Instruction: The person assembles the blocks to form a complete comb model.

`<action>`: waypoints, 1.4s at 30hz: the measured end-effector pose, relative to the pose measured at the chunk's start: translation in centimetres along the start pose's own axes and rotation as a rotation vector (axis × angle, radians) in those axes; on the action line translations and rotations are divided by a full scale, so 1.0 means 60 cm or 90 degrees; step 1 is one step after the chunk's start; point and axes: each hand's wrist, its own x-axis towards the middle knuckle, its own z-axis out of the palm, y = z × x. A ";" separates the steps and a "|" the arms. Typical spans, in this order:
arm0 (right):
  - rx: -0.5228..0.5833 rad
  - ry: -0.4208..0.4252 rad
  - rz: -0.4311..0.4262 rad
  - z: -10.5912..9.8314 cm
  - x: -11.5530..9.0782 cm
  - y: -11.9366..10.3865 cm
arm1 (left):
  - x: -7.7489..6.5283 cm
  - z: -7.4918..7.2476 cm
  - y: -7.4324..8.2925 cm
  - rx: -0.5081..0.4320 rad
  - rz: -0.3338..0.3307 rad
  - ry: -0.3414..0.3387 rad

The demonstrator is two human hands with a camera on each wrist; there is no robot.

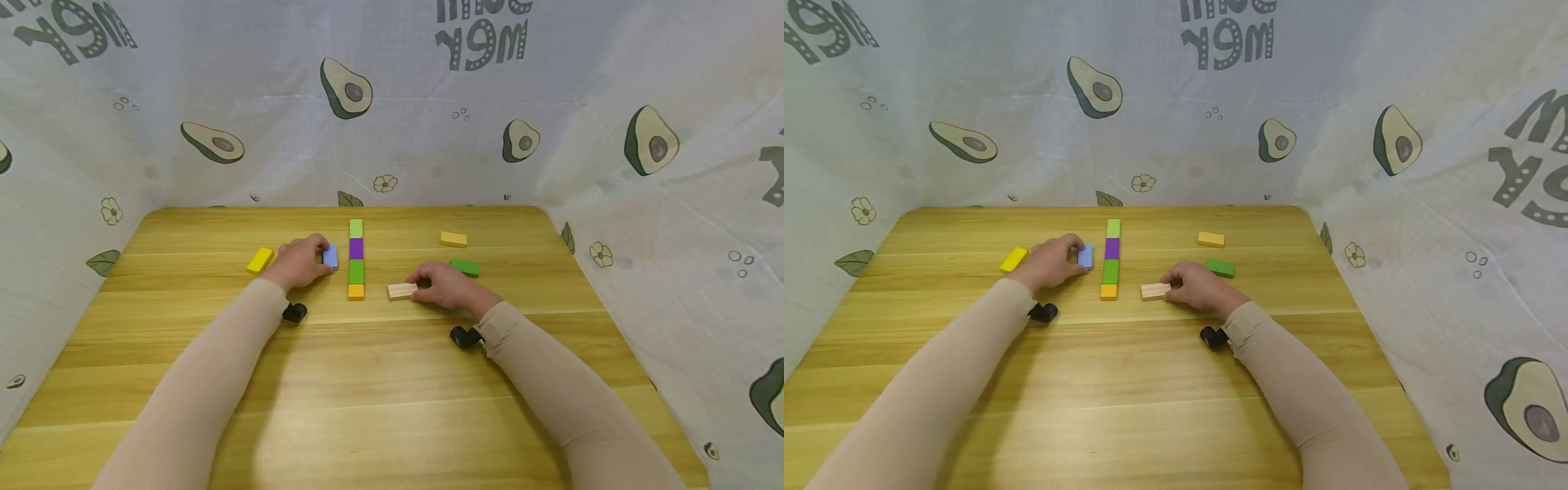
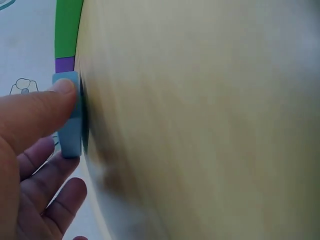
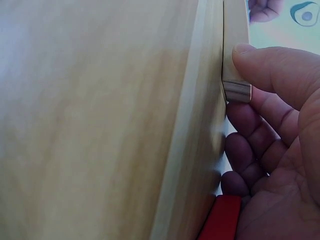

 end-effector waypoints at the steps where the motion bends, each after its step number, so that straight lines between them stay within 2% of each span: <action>1: 0.000 0.000 0.001 0.000 0.001 0.000 | -0.004 -0.001 -0.001 -0.002 0.001 0.005; 5: 0.001 -0.001 0.000 0.001 0.002 -0.001 | -0.025 -0.006 -0.003 -0.010 0.016 0.017; 12: 0.002 -0.007 0.010 -0.001 0.001 -0.001 | -0.073 -0.008 0.009 -0.011 0.092 0.001; 22: 0.002 -0.005 0.024 -0.007 0.000 -0.003 | -0.130 0.022 0.032 -0.003 0.177 -0.033; 30: 0.006 -0.005 0.021 -0.006 0.002 0.000 | -0.141 0.044 0.046 0.021 0.223 -0.049; 42: 0.005 -0.002 0.026 -0.003 0.002 -0.003 | -0.148 0.058 0.067 0.095 0.194 -0.061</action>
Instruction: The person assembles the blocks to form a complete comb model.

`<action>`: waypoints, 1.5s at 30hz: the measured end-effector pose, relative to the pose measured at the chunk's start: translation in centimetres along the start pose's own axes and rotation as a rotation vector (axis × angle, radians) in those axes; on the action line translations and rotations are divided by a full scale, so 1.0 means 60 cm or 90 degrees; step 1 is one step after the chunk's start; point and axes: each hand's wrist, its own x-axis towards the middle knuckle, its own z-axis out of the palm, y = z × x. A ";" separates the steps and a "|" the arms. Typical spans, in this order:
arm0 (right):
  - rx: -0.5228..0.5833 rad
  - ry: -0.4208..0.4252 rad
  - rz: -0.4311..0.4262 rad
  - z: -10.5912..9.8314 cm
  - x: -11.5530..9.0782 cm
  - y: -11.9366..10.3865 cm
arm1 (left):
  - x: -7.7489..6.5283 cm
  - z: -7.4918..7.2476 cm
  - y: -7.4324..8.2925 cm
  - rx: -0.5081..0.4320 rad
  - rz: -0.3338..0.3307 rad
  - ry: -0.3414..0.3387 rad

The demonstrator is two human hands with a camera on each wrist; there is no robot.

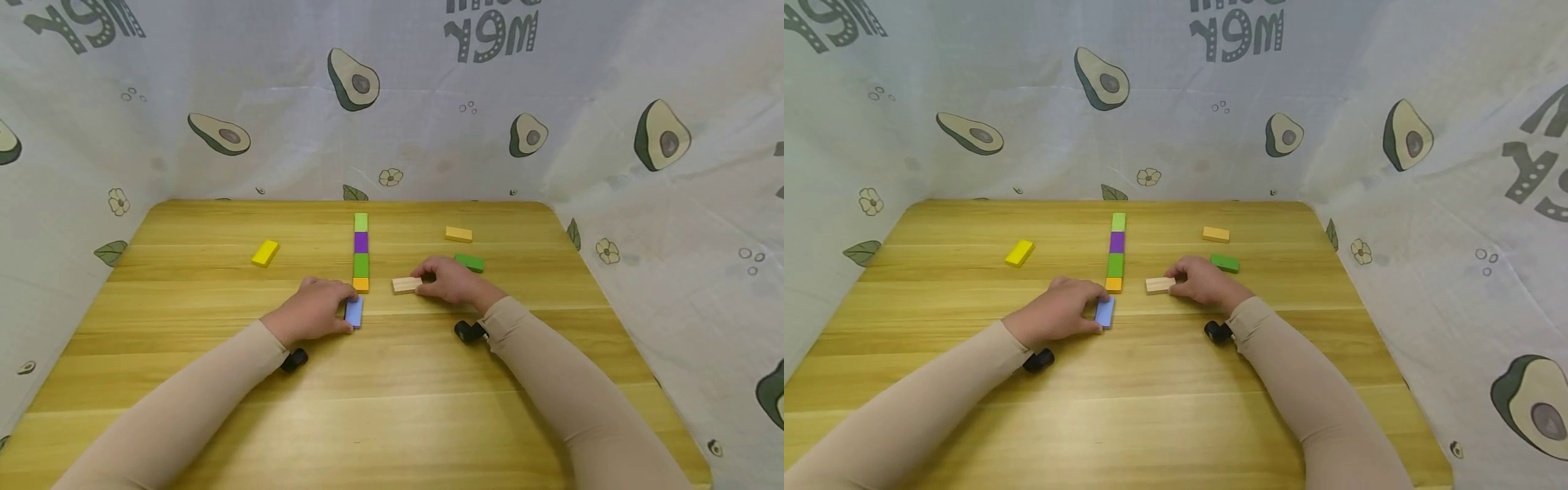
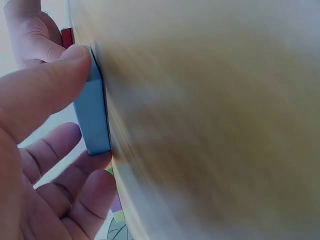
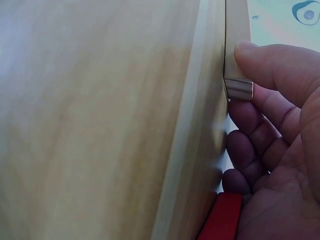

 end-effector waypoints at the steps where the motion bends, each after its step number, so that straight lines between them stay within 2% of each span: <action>1: 0.000 0.001 -0.001 0.000 0.000 -0.001 | 0.000 0.000 0.000 0.004 -0.001 0.001; 9: -0.002 0.004 -0.007 -0.001 0.004 -0.001 | 0.005 -0.003 0.002 0.024 -0.016 0.001; 28: 0.000 0.010 -0.014 -0.008 0.006 -0.002 | 0.014 -0.005 0.009 0.032 -0.012 0.028; 37: 0.011 0.011 -0.024 -0.008 0.005 -0.003 | 0.016 -0.006 0.013 0.021 -0.022 0.028; 45: 0.019 0.009 -0.019 0.002 -0.004 0.000 | 0.015 0.004 0.015 0.009 -0.029 0.019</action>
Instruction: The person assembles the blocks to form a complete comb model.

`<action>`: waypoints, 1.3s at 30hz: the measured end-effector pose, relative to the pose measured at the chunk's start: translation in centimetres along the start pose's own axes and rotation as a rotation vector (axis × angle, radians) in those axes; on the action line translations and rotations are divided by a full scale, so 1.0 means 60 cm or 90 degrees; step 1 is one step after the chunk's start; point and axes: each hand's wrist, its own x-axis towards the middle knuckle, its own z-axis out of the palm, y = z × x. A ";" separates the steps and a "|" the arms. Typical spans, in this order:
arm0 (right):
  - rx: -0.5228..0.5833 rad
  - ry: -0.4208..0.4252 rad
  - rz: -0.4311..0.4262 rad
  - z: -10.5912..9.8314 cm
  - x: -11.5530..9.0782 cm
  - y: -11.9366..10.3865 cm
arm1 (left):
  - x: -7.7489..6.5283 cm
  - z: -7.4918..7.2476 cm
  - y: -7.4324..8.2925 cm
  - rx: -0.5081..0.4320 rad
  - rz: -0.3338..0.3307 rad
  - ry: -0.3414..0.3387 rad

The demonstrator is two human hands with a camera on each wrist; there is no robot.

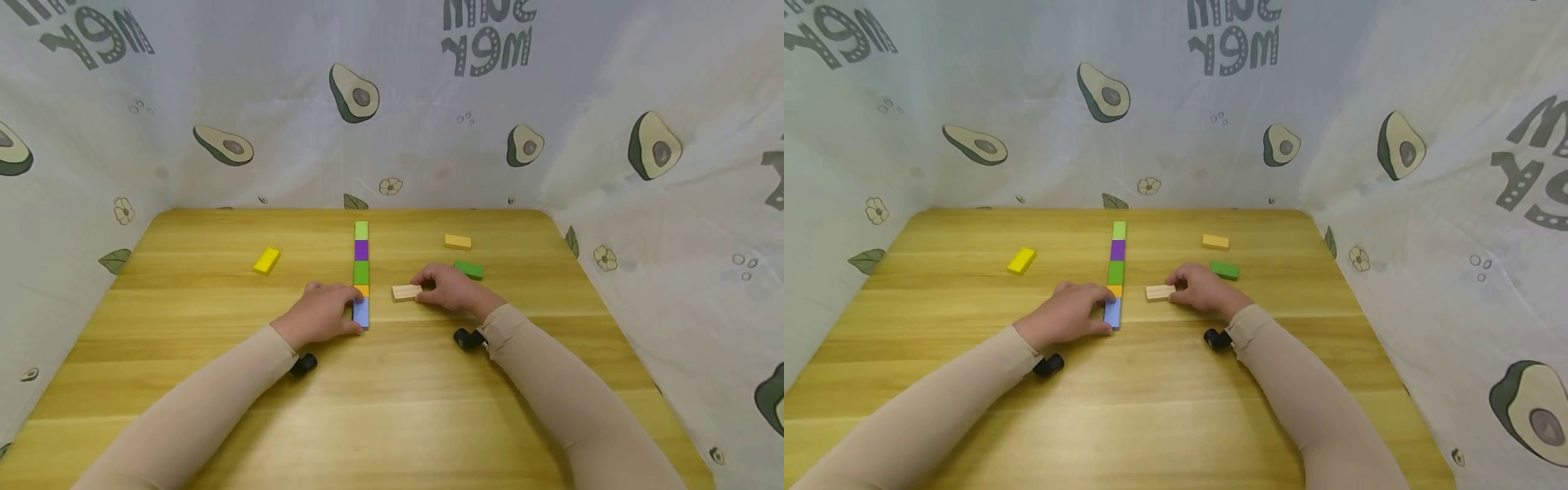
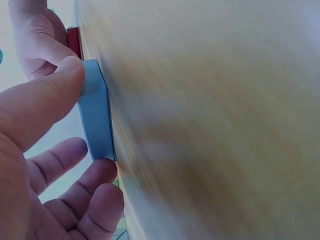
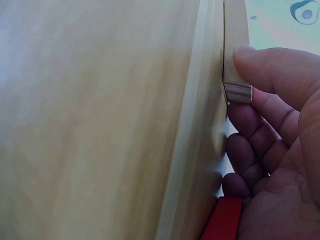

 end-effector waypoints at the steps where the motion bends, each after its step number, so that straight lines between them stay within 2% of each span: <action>1: -0.002 0.000 0.003 0.000 -0.001 0.000 | -0.001 0.000 0.001 -0.001 -0.001 -0.001; 6: -0.010 0.001 0.013 0.001 -0.003 0.001 | -0.004 -0.003 -0.004 -0.011 -0.006 0.003; 11: -0.015 -0.001 0.009 0.003 -0.005 0.001 | -0.007 -0.016 -0.028 -0.027 -0.019 0.033; 20: -0.023 -0.009 0.018 0.006 -0.010 0.001 | -0.019 -0.062 -0.102 -0.047 -0.106 0.079; 27: -0.031 -0.011 0.011 0.005 -0.008 -0.001 | -0.028 -0.087 -0.164 -0.049 -0.153 0.110; 30: -0.029 -0.010 0.010 0.005 -0.009 -0.003 | -0.032 -0.098 -0.186 -0.040 -0.170 0.106; 35: -0.025 -0.011 0.013 0.003 -0.009 -0.006 | -0.036 -0.114 -0.212 -0.016 -0.183 0.068; 39: -0.025 -0.013 0.016 0.001 -0.007 -0.009 | -0.037 -0.122 -0.226 -0.020 -0.188 0.038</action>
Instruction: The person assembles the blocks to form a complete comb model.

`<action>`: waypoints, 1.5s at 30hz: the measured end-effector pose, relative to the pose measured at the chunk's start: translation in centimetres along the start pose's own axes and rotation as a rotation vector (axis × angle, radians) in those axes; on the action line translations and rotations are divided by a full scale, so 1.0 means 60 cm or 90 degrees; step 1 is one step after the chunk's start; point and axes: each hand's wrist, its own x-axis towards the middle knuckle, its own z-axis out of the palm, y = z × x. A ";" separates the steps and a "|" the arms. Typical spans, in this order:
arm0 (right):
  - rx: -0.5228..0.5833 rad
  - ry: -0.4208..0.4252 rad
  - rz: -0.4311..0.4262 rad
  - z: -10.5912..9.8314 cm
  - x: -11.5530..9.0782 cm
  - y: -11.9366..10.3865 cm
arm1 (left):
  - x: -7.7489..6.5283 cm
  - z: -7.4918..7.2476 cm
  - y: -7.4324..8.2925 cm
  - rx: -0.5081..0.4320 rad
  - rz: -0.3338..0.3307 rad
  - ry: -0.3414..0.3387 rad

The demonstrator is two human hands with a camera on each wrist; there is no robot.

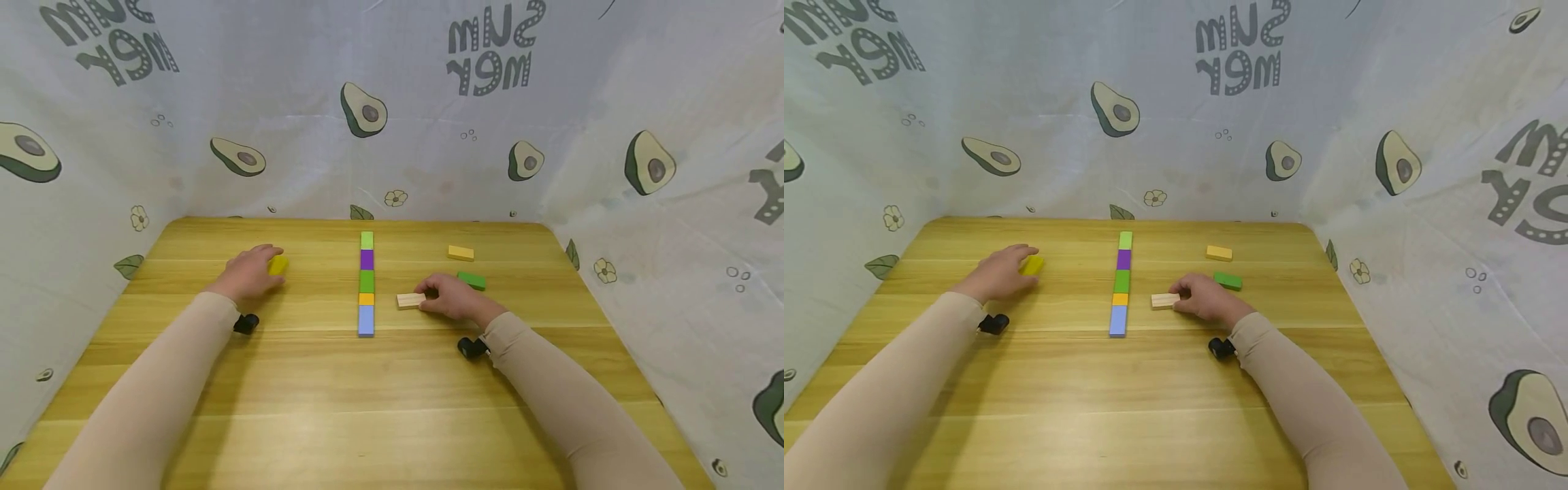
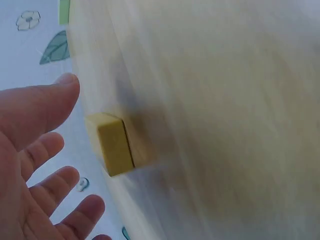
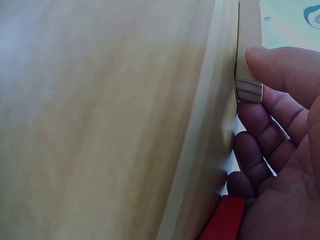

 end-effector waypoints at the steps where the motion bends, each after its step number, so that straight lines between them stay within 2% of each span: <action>1: 0.000 -0.001 0.001 0.001 0.000 0.000 | 0.001 0.000 -0.003 -0.004 -0.004 -0.008; 9: 0.004 -0.007 0.004 0.004 0.000 -0.003 | 0.002 0.005 -0.022 -0.010 -0.027 -0.057; 30: 0.012 -0.004 0.009 0.001 0.006 -0.004 | 0.006 0.003 -0.026 -0.006 -0.049 -0.038; 37: -0.027 -0.028 -0.015 -0.002 0.005 -0.014 | 0.008 0.006 -0.020 -0.013 -0.067 -0.039; 45: -0.124 -0.071 -0.032 0.003 0.006 -0.023 | 0.007 0.009 -0.021 -0.025 -0.073 -0.041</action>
